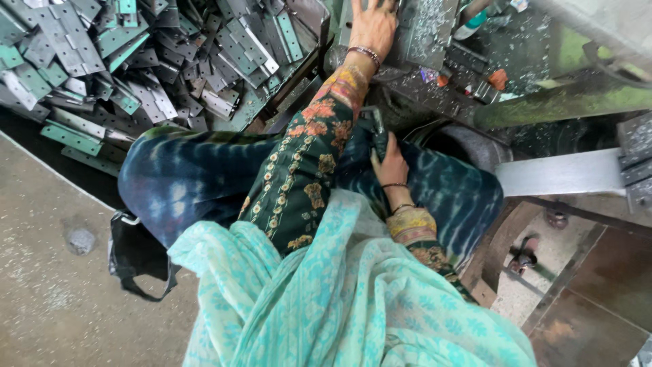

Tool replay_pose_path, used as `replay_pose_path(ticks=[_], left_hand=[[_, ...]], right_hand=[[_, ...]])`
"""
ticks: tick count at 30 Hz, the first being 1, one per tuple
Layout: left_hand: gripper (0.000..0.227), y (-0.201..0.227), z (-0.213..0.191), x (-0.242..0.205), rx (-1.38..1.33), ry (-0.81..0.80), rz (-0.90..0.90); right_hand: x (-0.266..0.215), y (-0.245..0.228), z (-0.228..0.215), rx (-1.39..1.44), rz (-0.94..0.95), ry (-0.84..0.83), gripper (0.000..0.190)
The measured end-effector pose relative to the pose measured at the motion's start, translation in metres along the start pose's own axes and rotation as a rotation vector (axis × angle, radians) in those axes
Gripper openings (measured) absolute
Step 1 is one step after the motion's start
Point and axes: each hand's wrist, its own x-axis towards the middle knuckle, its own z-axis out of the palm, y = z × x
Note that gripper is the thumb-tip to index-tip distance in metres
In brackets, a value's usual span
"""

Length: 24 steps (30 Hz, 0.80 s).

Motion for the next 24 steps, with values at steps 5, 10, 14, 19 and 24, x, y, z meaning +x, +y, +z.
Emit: replay_pose_path(ticks=[5,10,14,19,24], left_hand=[[0.023,-0.004,0.013,0.016,0.098,0.123,0.005],[0.023,0.001,0.058,0.048,0.130,0.037,-0.071],[0.025,-0.003,0.075,0.062,0.189,0.166,-0.051],[0.026,0.003,0.047,0.029,0.029,-0.112,-0.052],[0.025,-0.003,-0.015,-0.013,0.078,0.023,0.035]], right_hand=[[0.029,-0.015,-0.051,-0.057,0.075,-0.195,0.080],[0.041,-0.026,-0.085,-0.172,0.088,-0.265,0.072],[0.021,-0.024,-0.035,-0.058,0.000,-0.062,0.075],[0.000,0.007,0.015,-0.033,0.083,-0.059,0.070],[0.017,0.003,-0.016,-0.024,0.034,-0.110,0.077]])
